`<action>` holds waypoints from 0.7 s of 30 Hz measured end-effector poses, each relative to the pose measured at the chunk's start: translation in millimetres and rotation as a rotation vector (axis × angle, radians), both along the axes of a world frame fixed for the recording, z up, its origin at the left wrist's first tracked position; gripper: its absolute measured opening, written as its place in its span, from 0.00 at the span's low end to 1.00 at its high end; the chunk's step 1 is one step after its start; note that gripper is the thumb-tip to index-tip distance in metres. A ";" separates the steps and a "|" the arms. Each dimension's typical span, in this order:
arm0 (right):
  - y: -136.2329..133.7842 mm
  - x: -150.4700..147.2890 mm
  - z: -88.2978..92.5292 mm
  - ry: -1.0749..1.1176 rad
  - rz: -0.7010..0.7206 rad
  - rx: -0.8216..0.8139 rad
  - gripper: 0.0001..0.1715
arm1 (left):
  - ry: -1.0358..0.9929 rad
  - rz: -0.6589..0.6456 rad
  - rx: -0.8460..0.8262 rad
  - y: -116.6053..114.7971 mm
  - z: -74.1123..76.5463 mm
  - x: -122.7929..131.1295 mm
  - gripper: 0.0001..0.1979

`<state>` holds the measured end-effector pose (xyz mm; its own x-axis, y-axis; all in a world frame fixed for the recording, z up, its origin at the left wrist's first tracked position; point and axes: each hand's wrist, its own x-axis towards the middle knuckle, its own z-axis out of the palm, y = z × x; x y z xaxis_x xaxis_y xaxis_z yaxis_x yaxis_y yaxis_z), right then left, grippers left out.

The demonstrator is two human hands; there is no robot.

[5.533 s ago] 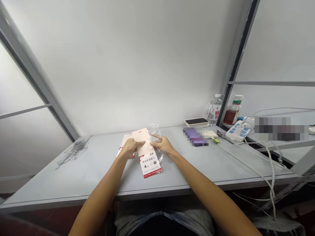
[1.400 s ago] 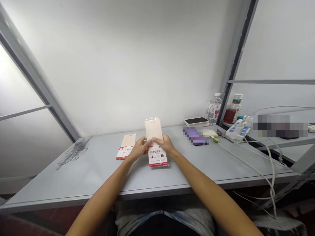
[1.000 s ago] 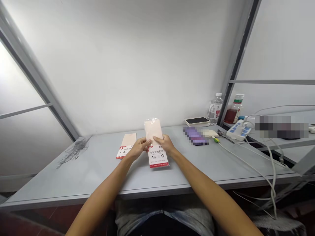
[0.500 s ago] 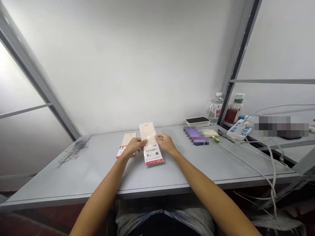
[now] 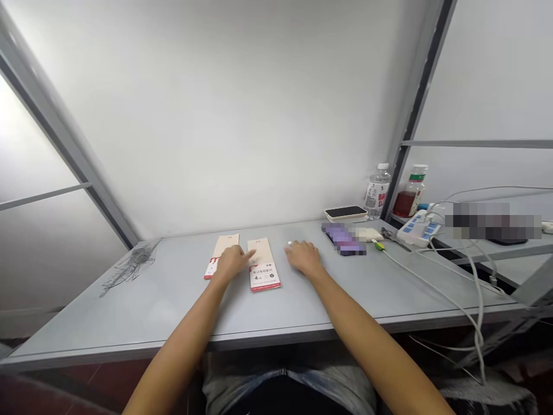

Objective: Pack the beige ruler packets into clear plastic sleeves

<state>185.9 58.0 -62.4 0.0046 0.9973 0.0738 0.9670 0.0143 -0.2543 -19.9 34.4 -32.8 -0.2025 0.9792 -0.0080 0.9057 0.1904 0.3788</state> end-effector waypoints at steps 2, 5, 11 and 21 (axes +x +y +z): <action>-0.7 2.1 1.8 -0.012 0.011 -0.051 0.27 | 0.049 0.014 0.064 1.5 3.2 -5.6 0.21; -0.9 4.1 3.5 -0.020 0.010 -0.056 0.25 | 0.124 0.098 0.057 5.7 3.9 -15.1 0.20; 3.0 6.4 2.0 -0.015 -0.048 -0.040 0.25 | 0.068 0.176 -0.124 13.5 -4.2 -26.7 0.13; 10.8 14.0 5.8 0.031 -0.171 -0.039 0.39 | 0.053 0.264 -0.057 16.6 2.1 -44.9 0.26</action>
